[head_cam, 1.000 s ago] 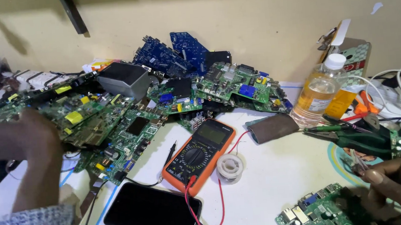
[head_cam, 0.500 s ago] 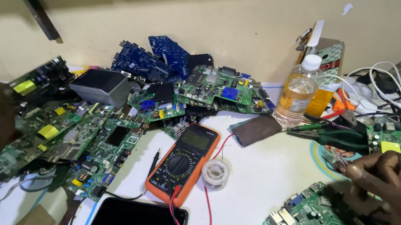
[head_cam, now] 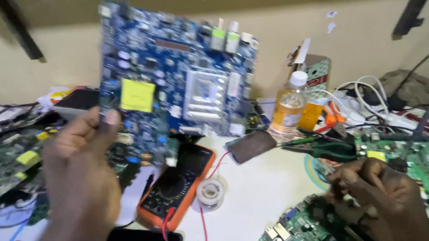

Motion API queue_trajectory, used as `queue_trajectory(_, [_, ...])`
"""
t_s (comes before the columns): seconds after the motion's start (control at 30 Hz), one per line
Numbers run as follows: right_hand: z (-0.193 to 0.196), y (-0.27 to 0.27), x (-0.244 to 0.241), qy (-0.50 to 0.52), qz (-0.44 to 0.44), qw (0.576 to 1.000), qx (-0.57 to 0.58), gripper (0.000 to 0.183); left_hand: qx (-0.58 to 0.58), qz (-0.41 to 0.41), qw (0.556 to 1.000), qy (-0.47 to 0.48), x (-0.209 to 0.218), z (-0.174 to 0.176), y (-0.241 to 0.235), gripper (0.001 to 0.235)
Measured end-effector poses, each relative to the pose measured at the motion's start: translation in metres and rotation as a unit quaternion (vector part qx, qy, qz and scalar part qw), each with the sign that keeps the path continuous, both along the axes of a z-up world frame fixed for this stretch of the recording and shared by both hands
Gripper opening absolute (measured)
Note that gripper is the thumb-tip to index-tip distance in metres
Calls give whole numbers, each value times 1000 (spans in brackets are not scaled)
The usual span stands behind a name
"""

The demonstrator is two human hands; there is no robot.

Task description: The person uses a soldering iron and solder to work on several circuit boards. They pick up different boards, flip them over, and apply solder to specific points on the backside of the boards.

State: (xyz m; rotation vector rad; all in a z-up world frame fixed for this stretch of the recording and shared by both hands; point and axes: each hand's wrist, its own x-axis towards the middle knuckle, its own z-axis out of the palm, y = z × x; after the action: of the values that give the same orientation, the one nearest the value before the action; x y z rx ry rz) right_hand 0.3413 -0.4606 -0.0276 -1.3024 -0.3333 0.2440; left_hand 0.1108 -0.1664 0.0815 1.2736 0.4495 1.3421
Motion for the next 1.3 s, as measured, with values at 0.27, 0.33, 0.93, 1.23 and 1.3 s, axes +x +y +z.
queue_trajectory(0.27, [16, -9, -2, 27, -3, 999, 43, 32, -271, -151, 920, 239, 64, -19, -103, 46])
queue_trajectory(0.33, [14, -9, -1, 63, -14, 997, 40, 35, -288, -164, 902, 276, 71, -41, -104, 54])
queue_trajectory(0.93, [11, -18, -21, -109, -49, 992, 34, 40, -274, -233, 890, 281, 70, -93, -73, 70])
queue_trajectory(1.23, [0, -40, -16, -52, -40, 996, 53, 32, -227, -284, 889, 277, 70, -94, -76, 74])
queue_trajectory(1.3, [7, -33, -18, -56, 3, 997, 52, 42, -257, -194, 919, 226, 66, -60, -89, 64])
